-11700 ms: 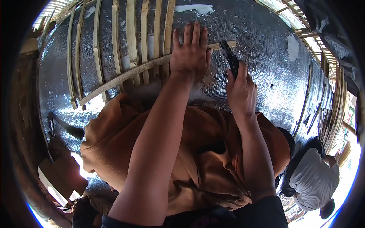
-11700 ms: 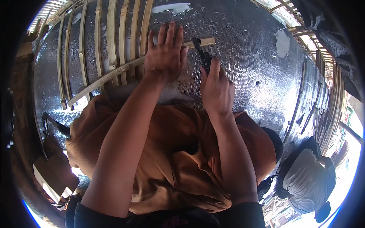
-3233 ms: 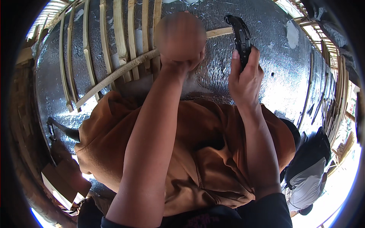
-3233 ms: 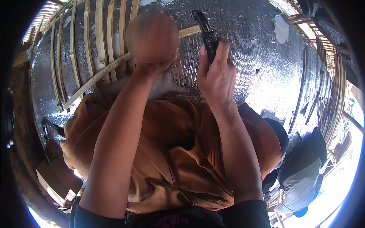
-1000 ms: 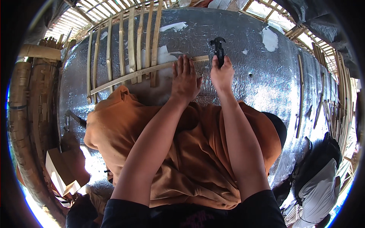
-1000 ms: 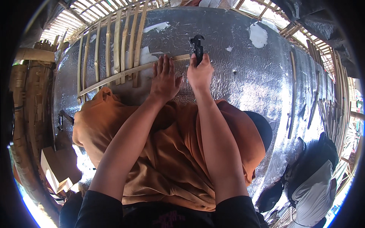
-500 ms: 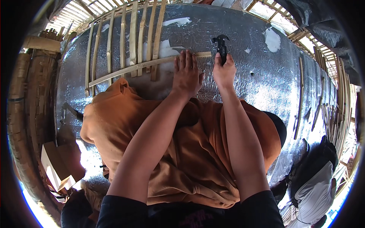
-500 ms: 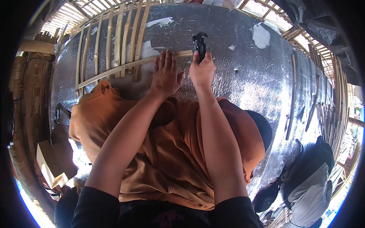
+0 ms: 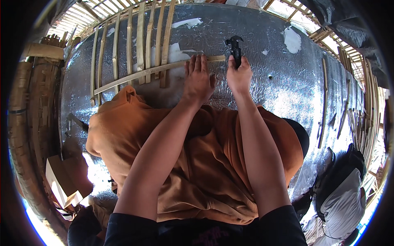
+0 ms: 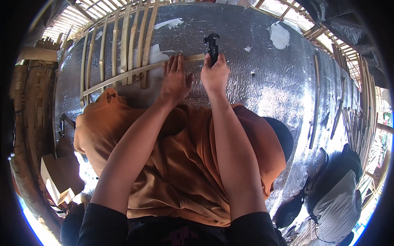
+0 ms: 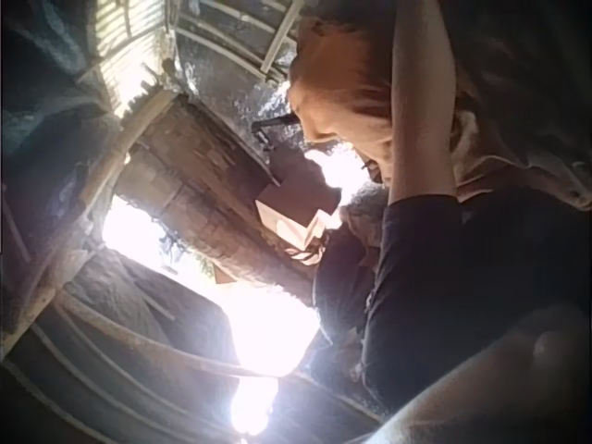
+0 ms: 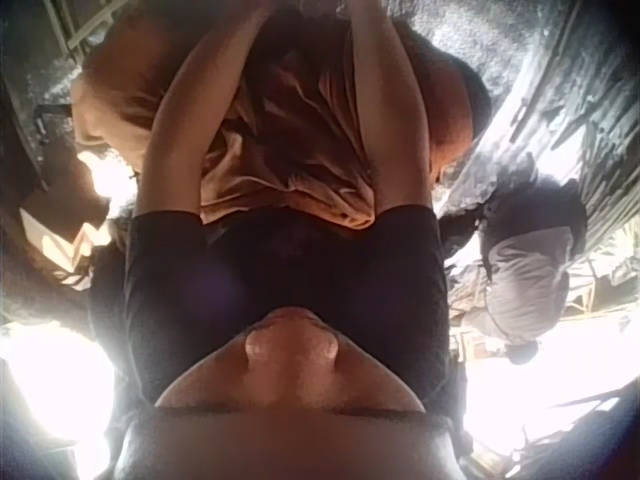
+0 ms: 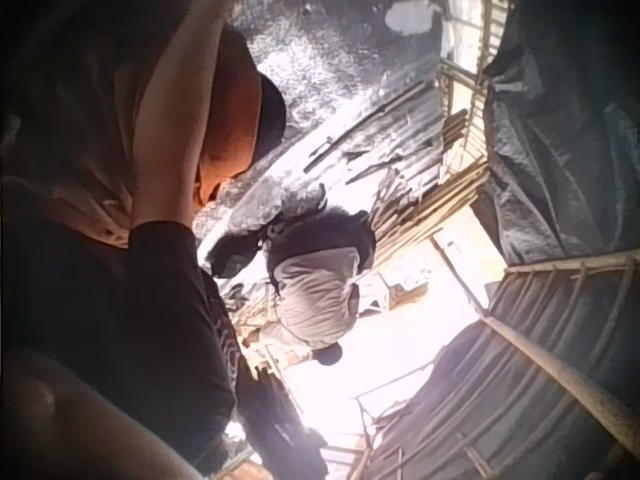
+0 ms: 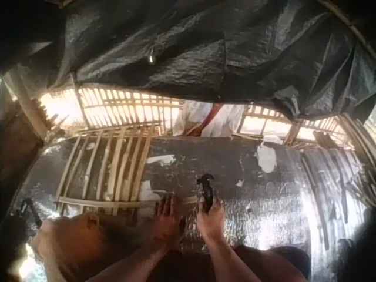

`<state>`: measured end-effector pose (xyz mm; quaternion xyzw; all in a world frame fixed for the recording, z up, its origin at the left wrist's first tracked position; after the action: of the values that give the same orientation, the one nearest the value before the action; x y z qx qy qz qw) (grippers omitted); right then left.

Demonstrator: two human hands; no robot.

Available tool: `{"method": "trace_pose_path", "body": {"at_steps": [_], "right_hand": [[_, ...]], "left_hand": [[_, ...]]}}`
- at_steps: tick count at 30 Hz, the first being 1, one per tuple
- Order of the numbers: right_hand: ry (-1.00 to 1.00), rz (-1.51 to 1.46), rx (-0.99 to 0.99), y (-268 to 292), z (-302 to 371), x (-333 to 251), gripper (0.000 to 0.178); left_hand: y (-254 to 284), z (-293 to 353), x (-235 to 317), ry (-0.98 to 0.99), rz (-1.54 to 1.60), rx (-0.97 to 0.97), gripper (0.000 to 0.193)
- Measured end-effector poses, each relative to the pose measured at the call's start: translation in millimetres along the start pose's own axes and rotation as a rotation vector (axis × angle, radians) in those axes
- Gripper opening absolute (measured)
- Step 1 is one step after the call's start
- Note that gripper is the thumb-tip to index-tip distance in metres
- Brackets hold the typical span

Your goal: The person constructs a bamboo frame, using a hammer to drive pins or small nails into bamboo strips and later using a long blade to trim or smooth the edges of the bamboo assembly.

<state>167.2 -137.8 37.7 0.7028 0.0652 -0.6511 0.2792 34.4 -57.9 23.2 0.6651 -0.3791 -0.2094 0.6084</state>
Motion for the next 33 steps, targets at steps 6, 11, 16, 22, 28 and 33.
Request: {"method": "trace_pose_path", "body": {"at_steps": [6,11,16,22,28,33], "right_hand": [[-0.003,0.029,0.005,0.1,0.8,-1.3,0.029],[-0.043,-0.01,-0.014,-0.6,0.8,-1.1,0.03],[-0.002,0.004,-0.009,-1.1,0.7,-1.2,0.03],[0.019,-0.006,-0.005,-1.8,0.8,-1.4,0.029],[0.03,0.003,-0.003,-1.6,1.3,-1.7,0.028],[0.026,0.017,-0.01,-2.3,1.2,-0.2,0.029]], "left_hand": [[-2.5,0.6,0.7,-0.032,-0.054,-0.006,0.076],[-3.3,0.8,0.1,-0.032,-0.047,-0.01,0.075],[-4.8,0.9,1.0,-0.035,-0.046,-0.052,0.076],[-7.8,2.0,2.5,-0.017,-0.08,-0.079,0.076],[-7.3,2.6,2.8,-0.021,-0.103,-0.059,0.077],[-6.1,2.2,2.3,-0.016,-0.066,-0.061,0.077]]}}
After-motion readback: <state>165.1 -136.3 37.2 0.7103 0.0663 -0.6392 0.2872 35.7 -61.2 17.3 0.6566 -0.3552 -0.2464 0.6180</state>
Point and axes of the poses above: each hand's wrist, its own z-axis away from the middle knuckle, its own y-axis out of the back of the hand, x = y × z, the point moved 6 cm from there along -z, towards the middle knuckle, and after that the axes turned 14 degrees about -z, right-handed, at the moved point
